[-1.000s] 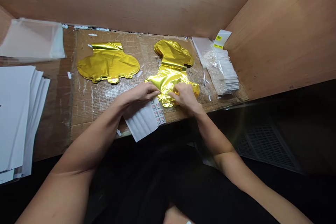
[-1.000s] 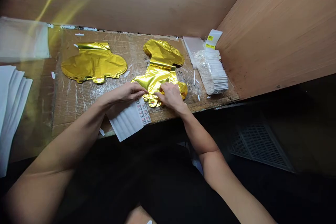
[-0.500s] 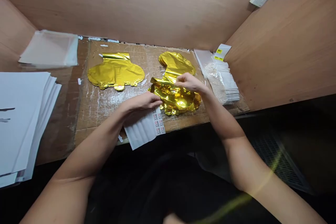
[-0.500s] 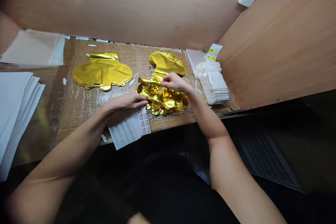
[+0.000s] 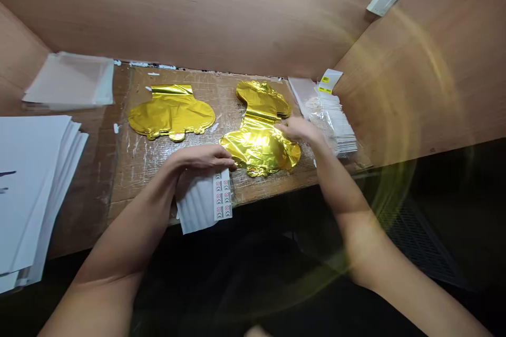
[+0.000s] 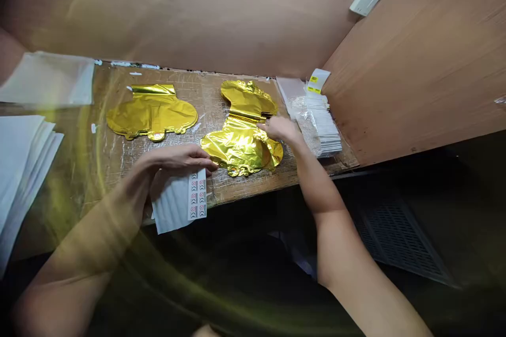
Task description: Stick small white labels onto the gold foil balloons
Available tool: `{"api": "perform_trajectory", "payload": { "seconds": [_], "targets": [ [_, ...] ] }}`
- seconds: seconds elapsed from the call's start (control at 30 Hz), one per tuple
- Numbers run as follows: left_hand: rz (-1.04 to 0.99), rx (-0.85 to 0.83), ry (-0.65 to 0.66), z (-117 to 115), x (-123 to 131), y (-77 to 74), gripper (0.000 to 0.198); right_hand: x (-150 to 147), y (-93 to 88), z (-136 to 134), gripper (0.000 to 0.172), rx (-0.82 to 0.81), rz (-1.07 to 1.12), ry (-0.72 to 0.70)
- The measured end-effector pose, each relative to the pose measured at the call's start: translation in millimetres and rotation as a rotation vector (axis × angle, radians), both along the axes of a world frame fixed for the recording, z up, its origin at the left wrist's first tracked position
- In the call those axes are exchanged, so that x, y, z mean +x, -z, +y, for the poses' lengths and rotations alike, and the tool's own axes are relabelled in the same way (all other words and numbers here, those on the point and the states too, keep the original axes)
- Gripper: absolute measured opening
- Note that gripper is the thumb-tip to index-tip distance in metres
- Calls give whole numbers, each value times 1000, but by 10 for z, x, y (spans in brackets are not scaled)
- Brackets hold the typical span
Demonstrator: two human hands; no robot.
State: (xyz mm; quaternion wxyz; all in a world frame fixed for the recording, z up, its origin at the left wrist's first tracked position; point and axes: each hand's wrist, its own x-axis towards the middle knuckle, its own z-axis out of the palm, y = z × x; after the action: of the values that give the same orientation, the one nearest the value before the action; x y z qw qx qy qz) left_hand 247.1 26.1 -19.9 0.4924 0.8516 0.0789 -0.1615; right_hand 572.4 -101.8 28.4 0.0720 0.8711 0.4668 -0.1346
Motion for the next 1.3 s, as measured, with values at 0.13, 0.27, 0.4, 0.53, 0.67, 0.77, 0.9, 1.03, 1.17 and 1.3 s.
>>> {"api": "perform_trajectory", "payload": {
  "seconds": [0.13,0.27,0.4,0.53,0.67,0.77,0.9,1.03,1.17,1.3],
  "targets": [
    [-23,-49,-94,168,-55,72,45,-417,392,-408,70,-5,-2,57],
    [-154,-89,-366,291,-86,147,42,-773,376,-478,60,146,-101,69],
    [-467,-60,-729,151,48,177,51,-1064,197,-404,47,511,-56,-87],
    [-569,-115,-793,-101,255,229,54,-1277,248,-283,22,539,511,-347],
    [-607,-334,-812,-220,322,301,48,-1236,405,-294,16,602,602,-322],
    [-606,-472,-772,-266,325,367,64,-1170,436,-385,16,559,472,-282],
    [-649,-429,-772,-324,359,451,57,-1227,440,-410,22,601,93,-349],
    [-678,-401,-756,-327,393,504,52,-1336,524,-315,23,641,19,-438],
    [-688,-328,-745,-303,395,541,46,-1384,636,-258,28,675,28,-446],
    [-685,-325,-747,-301,387,550,47,-1406,669,-256,23,733,94,-389]
  ]
}}
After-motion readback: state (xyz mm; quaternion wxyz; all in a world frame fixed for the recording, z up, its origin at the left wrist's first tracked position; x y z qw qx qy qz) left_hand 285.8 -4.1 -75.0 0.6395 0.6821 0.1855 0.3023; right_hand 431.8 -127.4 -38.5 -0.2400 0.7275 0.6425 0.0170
